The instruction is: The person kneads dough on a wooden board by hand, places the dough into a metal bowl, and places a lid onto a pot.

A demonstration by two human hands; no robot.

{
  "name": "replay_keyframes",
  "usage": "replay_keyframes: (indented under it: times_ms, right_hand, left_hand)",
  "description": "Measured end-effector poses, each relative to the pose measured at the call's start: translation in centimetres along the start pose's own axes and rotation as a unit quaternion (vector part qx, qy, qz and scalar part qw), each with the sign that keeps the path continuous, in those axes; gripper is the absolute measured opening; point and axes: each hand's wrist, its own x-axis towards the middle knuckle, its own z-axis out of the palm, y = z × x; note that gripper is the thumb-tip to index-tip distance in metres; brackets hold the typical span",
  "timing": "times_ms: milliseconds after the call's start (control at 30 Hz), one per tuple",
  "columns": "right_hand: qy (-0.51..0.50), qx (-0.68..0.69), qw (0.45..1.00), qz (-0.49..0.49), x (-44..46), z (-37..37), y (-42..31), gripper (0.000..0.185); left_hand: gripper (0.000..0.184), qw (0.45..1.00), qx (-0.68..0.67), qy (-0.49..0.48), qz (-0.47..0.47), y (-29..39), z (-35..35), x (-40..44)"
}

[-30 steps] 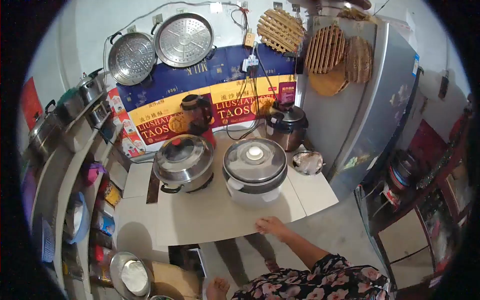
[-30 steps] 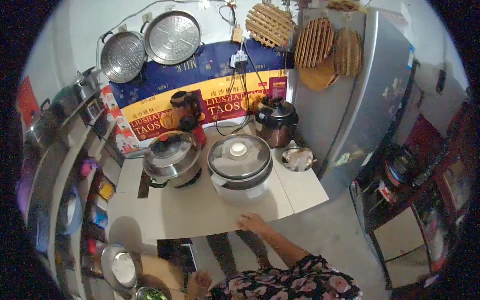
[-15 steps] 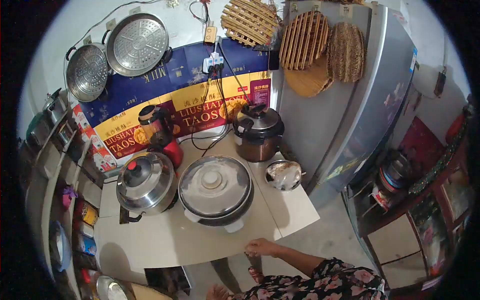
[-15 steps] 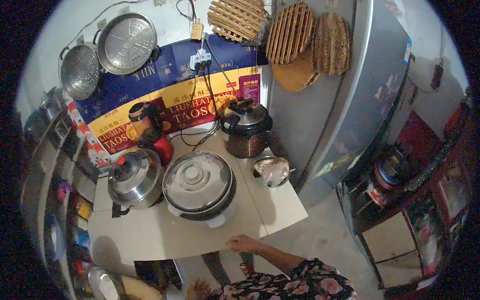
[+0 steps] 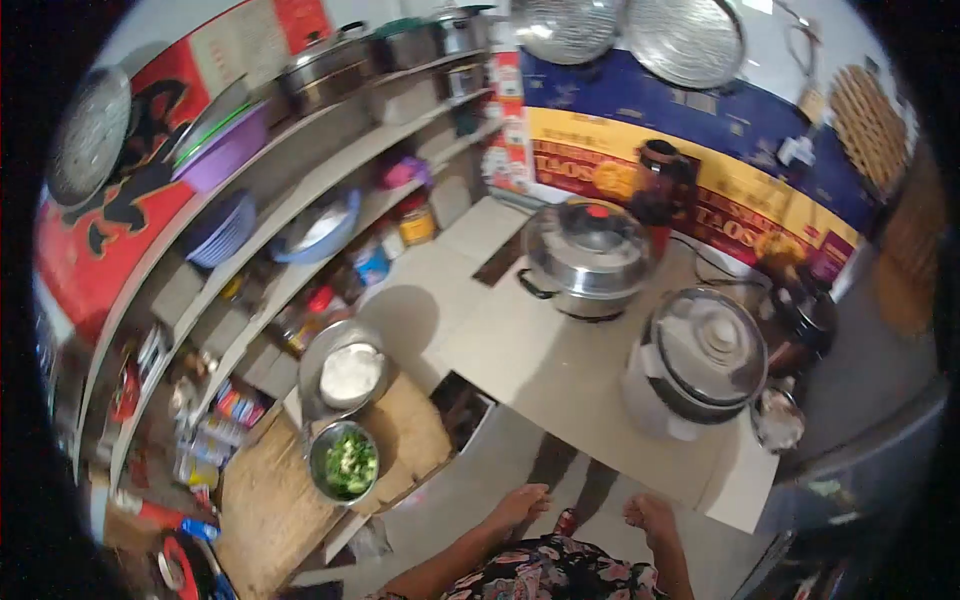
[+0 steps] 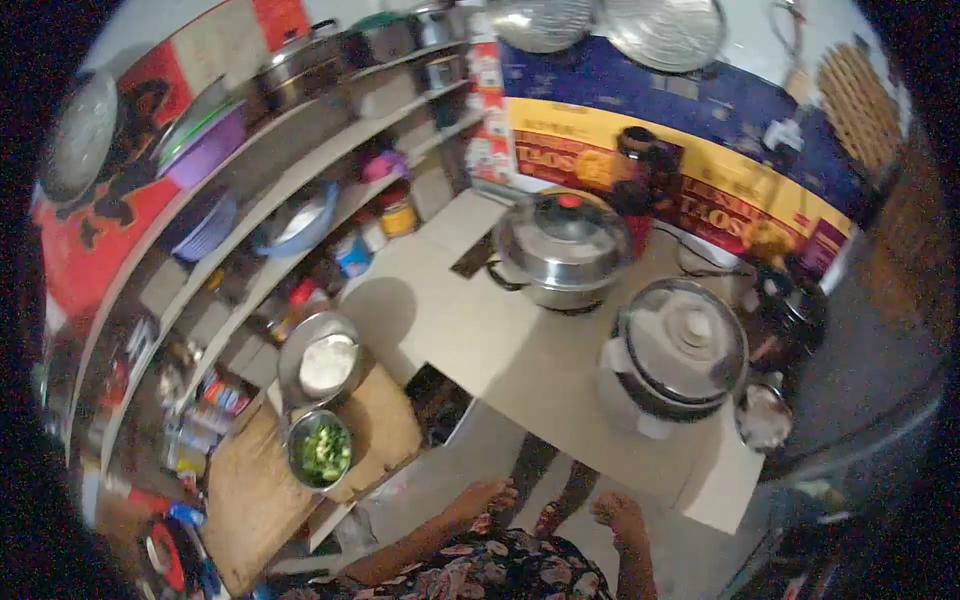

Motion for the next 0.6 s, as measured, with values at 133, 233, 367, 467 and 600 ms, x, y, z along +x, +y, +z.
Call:
replay_keyframes:
  times_ms: [133, 233, 367, 467, 600]
  right_hand:
    - [-0.058, -0.078, 0.994, -0.042, 2.2, 4.0, -0.6, 0.028]
    - [-0.114, -0.102, 0.985, -0.077, 3.0, 7.2, -1.0, 0.028]
    - [-0.170, -0.144, 0.972, -0.070, 3.8, 11.8, -1.2, 0.030]
    - [-0.198, -0.186, 0.960, -0.074, 3.0, 15.5, -2.4, 0.031]
    - [-0.224, -0.194, 0.953, -0.069, 2.2, 19.2, -2.8, 0.031]
  left_hand:
    - [0.042, 0.999, -0.026, 0.045, 0.006, -0.2, -2.6, -3.2]
    - [0.038, 0.997, -0.019, 0.064, 0.031, -2.4, -5.6, -3.6]
    - [0.037, 0.997, -0.074, 0.010, 0.032, -5.5, -9.1, -4.4]
    - [0.036, 0.980, -0.152, 0.109, 0.074, -4.7, -9.8, -5.4]
    - [0.033, 0.978, -0.173, 0.102, 0.051, -5.4, -11.9, -6.6]
